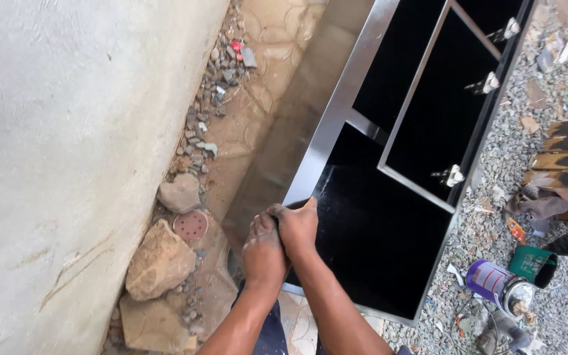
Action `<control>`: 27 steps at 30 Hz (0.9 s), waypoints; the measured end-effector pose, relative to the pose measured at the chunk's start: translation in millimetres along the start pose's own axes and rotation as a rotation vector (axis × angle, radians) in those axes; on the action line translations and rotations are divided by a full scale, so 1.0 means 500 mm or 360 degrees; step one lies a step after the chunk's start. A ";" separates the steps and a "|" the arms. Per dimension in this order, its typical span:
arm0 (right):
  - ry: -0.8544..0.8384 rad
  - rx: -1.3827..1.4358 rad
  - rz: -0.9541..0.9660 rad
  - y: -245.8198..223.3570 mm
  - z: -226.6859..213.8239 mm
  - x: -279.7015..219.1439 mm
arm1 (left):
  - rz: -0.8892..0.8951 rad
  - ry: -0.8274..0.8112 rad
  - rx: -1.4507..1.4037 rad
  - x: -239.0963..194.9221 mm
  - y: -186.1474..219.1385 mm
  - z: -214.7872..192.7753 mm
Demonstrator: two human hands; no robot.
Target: The person applies black paint to a metal cabinet using a cloth, repeatedly dipping the cloth into a paint bucket. They then move the cabinet and wipe its surface with a rag.
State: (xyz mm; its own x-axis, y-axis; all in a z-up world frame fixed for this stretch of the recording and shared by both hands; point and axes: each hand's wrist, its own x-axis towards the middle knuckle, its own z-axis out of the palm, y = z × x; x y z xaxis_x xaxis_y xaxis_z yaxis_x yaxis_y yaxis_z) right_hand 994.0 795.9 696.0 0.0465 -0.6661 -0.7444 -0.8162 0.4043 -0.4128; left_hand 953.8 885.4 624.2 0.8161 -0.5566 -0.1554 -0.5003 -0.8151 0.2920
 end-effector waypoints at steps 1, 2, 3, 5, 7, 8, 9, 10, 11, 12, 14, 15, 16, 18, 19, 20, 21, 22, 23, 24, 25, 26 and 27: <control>0.0013 0.0006 -0.0003 -0.013 -0.003 -0.005 | 0.0012 0.0004 -0.0008 -0.002 -0.003 0.024; 0.0032 0.0138 0.0029 -0.025 -0.006 -0.007 | -0.0035 -0.0026 0.0008 -0.004 -0.005 0.050; 0.0046 0.0264 0.0077 -0.029 -0.008 -0.016 | -0.0086 -0.0074 0.0030 -0.019 -0.009 0.074; 0.0032 0.0328 0.0104 -0.038 -0.019 -0.020 | -0.0083 -0.0081 0.0080 -0.016 0.001 0.067; 0.0002 0.0402 0.0109 -0.046 -0.027 -0.022 | -0.0084 -0.0062 0.0141 -0.011 0.009 0.055; -0.0001 0.0416 0.0092 -0.050 -0.033 -0.020 | -0.0100 -0.0094 0.0111 -0.006 0.015 0.046; 0.0006 0.0425 0.0092 -0.044 -0.042 -0.021 | -0.0113 -0.0145 0.0077 -0.015 0.024 0.036; 0.0008 0.0430 0.0099 -0.053 -0.048 -0.028 | -0.0107 -0.0150 0.0080 -0.012 0.025 0.021; -0.0033 0.0518 0.0120 -0.064 -0.053 -0.032 | -0.0103 -0.0203 0.0027 -0.005 0.026 0.009; -0.0074 0.0607 0.0140 -0.075 -0.059 -0.036 | -0.0099 -0.0256 -0.0025 0.002 0.028 -0.004; -0.0058 0.0643 0.0118 -0.087 -0.074 -0.039 | -0.0086 -0.0229 0.0009 0.014 0.045 -0.040; -0.0047 0.0669 0.0079 -0.093 -0.076 -0.042 | -0.0088 -0.0188 0.0036 0.022 0.048 -0.056; -0.0049 0.0673 0.0088 -0.104 -0.084 -0.054 | -0.0085 -0.0194 0.0043 0.022 0.050 -0.076; -0.0097 0.0721 0.0142 -0.138 -0.107 -0.074 | -0.0036 -0.0171 0.0030 0.036 0.066 -0.118; -0.0098 0.0721 0.0144 -0.147 -0.112 -0.081 | -0.0036 -0.0172 0.0032 0.040 0.070 -0.135; -0.0111 0.0804 0.0134 -0.155 -0.118 -0.087 | 0.0004 -0.0095 0.0096 0.045 0.075 -0.152; -0.0125 0.0891 0.0126 -0.164 -0.126 -0.094 | 0.0045 -0.0019 0.0162 0.048 0.081 -0.171; -0.0129 0.0894 0.0130 -0.175 -0.136 -0.101 | 0.0047 -0.0020 0.0168 0.057 0.091 -0.190; -0.0133 0.0934 0.0125 -0.182 -0.144 -0.107 | 0.0063 0.0085 0.0260 0.063 0.099 -0.207; -0.0136 0.0973 0.0121 -0.188 -0.152 -0.112 | 0.0079 0.0189 0.0352 0.069 0.107 -0.223; -0.0145 0.0980 0.0117 -0.187 -0.156 -0.108 | 0.0080 0.0197 0.0360 0.070 0.113 -0.228; -0.0149 0.0997 0.0099 -0.185 -0.161 -0.103 | 0.0087 0.0164 0.0349 0.071 0.119 -0.230; -0.0139 0.0996 0.0101 -0.170 -0.174 -0.100 | 0.0091 0.0102 0.0326 0.055 0.133 -0.232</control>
State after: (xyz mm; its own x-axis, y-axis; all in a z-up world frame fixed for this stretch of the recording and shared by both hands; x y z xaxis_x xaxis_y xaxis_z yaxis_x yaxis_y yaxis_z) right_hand 1010.9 740.5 814.0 0.0771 -0.5858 -0.8068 -0.3287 0.7490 -0.5753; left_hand 976.4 834.5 748.7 0.7982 -0.5968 -0.0816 -0.5892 -0.8017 0.1001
